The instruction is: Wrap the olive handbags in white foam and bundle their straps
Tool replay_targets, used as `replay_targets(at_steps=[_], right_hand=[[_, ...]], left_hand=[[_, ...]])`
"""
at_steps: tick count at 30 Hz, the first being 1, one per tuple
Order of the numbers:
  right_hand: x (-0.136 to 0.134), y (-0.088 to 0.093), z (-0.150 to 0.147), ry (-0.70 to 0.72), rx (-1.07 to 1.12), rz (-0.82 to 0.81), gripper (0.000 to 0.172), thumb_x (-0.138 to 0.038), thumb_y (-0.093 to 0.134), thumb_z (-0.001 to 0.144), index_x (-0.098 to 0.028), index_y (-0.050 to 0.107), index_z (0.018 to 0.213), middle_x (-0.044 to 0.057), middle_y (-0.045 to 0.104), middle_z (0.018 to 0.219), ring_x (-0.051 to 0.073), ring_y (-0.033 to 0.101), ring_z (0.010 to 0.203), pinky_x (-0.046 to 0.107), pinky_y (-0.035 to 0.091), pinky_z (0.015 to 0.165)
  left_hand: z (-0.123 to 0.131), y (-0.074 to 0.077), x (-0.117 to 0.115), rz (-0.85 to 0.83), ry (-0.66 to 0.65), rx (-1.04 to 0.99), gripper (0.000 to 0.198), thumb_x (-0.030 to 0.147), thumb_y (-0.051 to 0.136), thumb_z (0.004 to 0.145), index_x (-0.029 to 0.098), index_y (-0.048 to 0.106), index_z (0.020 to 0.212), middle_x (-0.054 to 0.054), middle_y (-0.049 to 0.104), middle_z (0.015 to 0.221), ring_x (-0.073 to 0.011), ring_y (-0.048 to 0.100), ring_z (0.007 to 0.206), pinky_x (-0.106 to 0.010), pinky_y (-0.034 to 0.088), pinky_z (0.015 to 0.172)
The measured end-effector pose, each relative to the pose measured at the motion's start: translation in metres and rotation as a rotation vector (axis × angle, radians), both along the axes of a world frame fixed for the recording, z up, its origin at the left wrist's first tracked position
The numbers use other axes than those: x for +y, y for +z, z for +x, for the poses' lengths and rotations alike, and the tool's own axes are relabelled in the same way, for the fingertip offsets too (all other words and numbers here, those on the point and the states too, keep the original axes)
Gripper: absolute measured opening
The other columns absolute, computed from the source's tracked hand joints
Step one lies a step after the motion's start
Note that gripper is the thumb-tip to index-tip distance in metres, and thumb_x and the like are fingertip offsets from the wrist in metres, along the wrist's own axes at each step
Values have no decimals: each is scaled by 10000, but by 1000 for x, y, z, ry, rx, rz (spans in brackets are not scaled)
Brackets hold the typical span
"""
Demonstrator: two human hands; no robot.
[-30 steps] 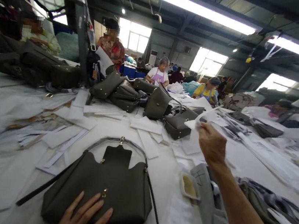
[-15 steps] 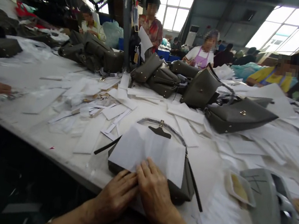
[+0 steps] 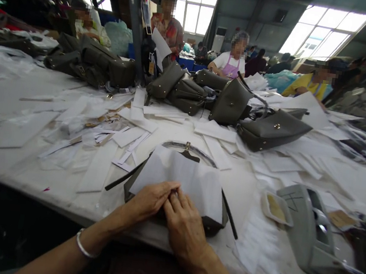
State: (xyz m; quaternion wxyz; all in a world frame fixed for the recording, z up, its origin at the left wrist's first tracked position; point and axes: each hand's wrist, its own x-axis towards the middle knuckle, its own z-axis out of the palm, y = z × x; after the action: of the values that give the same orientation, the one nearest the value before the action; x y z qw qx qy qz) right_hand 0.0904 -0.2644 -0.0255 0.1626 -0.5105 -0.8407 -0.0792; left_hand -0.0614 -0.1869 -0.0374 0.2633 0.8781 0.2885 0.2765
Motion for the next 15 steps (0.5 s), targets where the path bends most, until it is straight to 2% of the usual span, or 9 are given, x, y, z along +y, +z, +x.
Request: replay_targets(at_steps=[2,5,9,12,15], right_hand=[[-4,9,25,-44,-29,10,387,-52,467,882,-148,632,1219,129,666,1238,296,621,1144,469,527,963],[-11,19,72,-117,-62,44,300,-136,420,953,-154,676,1107,123,719,1118,286,667,1058,464,546,902],[-15,25,116,-69,-31,11,324,-148,391,970,-187,679,1115,77,721,1132,230,668,1062,407,541,920],[-11,35,123,-32,0,-88,280,-234,455,966,-235,705,1092,47,729,1120,228,685,1023,422,535,940],[0,57,110,-23,25,-193,202,-391,580,919,-291,738,995,12,760,1000,241,709,933,420,555,896]], left_hand=[[-1,-7,0,-39,26,3,355,121,417,957,142,545,1287,-73,618,1296,-146,579,1198,-299,465,1064],[-2,-9,-4,-22,45,37,348,178,490,956,164,545,1299,-66,595,1330,-172,558,1229,-336,449,1084],[0,-8,-8,47,46,65,355,186,485,966,179,525,1319,-57,592,1332,-175,553,1225,-344,453,1076],[1,-9,-10,130,71,90,361,175,507,953,191,520,1313,-57,604,1299,-189,566,1178,-354,479,1027],[1,-11,-14,198,95,120,337,184,491,962,214,524,1296,-59,628,1214,-192,583,1088,-361,498,949]])
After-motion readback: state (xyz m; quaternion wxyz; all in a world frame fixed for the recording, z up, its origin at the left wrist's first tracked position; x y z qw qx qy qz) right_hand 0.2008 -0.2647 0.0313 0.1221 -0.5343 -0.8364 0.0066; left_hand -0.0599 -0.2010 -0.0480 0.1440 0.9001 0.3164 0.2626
